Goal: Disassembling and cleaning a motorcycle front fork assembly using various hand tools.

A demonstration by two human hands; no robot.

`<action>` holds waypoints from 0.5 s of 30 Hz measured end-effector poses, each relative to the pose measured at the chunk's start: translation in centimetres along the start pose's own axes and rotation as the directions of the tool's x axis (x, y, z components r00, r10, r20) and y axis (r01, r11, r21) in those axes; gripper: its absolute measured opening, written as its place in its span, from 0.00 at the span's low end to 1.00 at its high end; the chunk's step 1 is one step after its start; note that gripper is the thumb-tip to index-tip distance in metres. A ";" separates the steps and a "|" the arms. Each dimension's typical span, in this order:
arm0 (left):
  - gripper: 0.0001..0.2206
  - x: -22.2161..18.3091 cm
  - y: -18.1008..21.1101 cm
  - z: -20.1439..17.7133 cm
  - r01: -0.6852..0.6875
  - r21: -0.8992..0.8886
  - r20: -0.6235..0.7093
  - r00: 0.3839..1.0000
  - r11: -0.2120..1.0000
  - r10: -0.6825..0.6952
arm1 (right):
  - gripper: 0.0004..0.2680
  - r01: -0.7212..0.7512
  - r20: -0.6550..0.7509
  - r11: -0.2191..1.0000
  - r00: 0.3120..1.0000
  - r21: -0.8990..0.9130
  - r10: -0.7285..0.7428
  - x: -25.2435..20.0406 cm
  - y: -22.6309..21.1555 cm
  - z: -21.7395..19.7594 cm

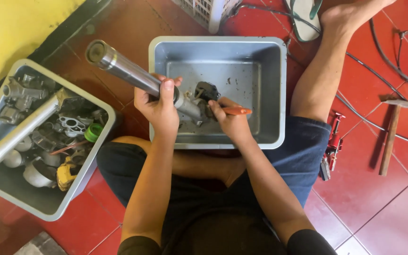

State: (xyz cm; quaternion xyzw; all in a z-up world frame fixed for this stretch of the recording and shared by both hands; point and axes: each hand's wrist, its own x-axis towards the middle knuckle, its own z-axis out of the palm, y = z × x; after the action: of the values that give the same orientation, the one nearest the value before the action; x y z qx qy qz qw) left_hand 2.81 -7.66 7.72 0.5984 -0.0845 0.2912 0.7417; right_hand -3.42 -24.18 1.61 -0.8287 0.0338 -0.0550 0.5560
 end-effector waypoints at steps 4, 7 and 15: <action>0.11 -0.8 1.5 0.1 -0.020 0.217 0.041 0.999 0.976 0.012 | 0.10 -0.002 0.021 0.995 1.000 -0.096 0.004 0.3 -1.7 -0.5; 0.11 -1.1 1.8 1.1 -0.042 0.177 0.050 0.998 0.983 0.034 | 0.13 -0.060 0.025 0.988 0.998 0.143 0.057 1.1 -1.8 -0.7; 0.14 -1.3 0.9 -0.2 0.204 -0.002 0.315 0.929 0.979 -0.193 | 0.13 -0.214 0.119 0.975 0.971 0.053 0.207 2.2 0.3 -1.6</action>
State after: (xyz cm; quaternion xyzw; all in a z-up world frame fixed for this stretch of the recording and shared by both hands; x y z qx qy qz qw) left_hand 1.16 -7.78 7.82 0.6295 -0.1451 0.1144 0.7547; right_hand -1.44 -26.03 2.10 -0.8035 0.0881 0.0502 0.5866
